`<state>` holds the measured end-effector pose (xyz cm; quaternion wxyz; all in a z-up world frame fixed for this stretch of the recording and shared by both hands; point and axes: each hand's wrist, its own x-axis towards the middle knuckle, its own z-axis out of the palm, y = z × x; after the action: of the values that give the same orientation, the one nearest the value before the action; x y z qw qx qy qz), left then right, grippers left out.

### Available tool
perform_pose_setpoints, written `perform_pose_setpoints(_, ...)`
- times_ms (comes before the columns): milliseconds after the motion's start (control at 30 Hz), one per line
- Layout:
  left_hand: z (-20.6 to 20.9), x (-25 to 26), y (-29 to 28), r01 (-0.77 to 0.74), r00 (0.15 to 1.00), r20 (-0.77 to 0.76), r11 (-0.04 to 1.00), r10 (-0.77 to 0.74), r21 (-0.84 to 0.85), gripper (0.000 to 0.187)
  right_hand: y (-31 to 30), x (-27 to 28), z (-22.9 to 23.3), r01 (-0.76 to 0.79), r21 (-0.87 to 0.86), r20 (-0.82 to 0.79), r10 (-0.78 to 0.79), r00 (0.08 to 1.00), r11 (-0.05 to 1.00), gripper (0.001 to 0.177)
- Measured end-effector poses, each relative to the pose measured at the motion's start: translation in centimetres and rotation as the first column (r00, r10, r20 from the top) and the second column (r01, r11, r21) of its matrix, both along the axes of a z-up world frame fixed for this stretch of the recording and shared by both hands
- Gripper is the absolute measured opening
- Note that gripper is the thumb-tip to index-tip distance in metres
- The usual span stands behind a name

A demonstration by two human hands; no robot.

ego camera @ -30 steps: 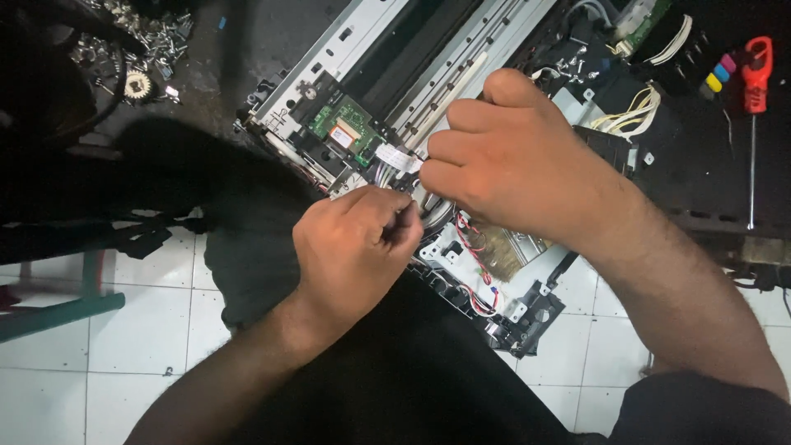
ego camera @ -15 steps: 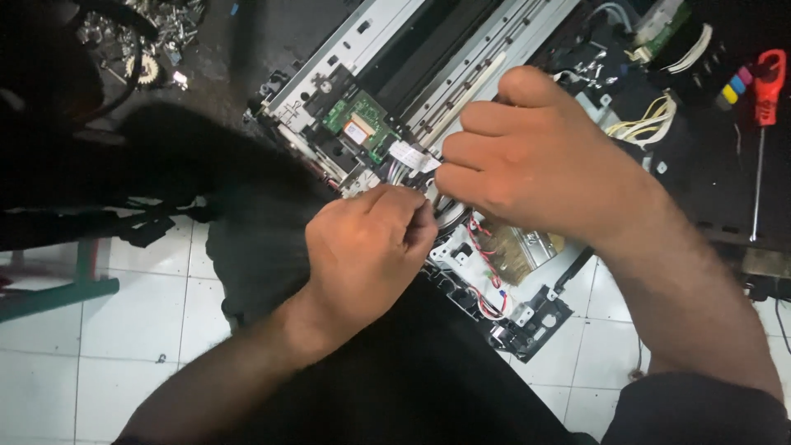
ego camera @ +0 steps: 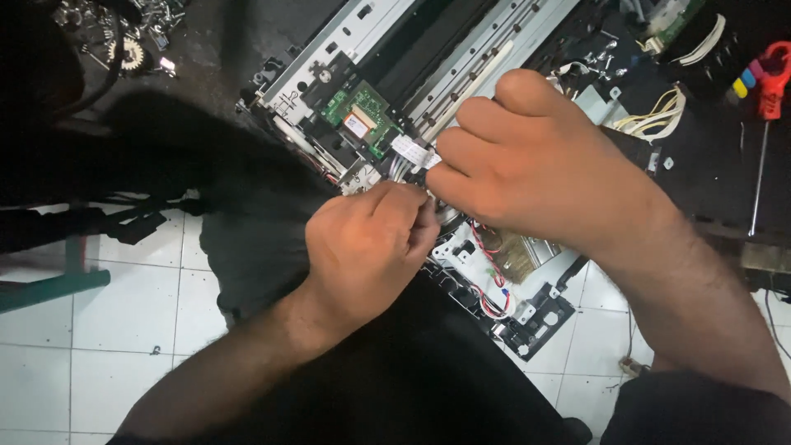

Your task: The person is working on the internal components of a disassembled electronic device, likely a printer. They use their hands to connect and disconnect ribbon cables and other wires from the circuit boards and mechanical parts.

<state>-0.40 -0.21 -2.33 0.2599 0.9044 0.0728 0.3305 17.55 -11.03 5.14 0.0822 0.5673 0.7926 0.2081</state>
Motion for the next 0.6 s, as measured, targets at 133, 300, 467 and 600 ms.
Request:
perform_pose_setpoints(133,2.0,-0.6,1.0,0.033,0.999,0.018,0.999,-0.033,0.0,0.024,0.0,0.2,-0.2,-0.024,0.021,-0.065,0.025,0.998,0.999,0.045)
perform_pose_setpoints(300,1.6,-1.3,1.6,0.026,0.991,-0.132,0.979,0.001,0.2,0.03,-0.4,0.5,-0.6,0.004,0.014,-0.07,-0.003,0.998,1.0,0.05)
perform_pose_setpoints(467,2.0,-0.9,1.5,0.061,0.983,-0.18,0.982,-0.029,0.178,0.026,0.0,1.0,-0.4,-0.002,-0.033,-0.12,-0.002,0.993,0.999,0.046)
perform_pose_setpoints(600,2.5,-0.8,1.3,0.034,0.967,-0.252,0.975,0.023,0.22,0.032,0.5,1.0,0.2,-0.03,-0.064,-0.109,0.023,0.994,0.997,0.048)
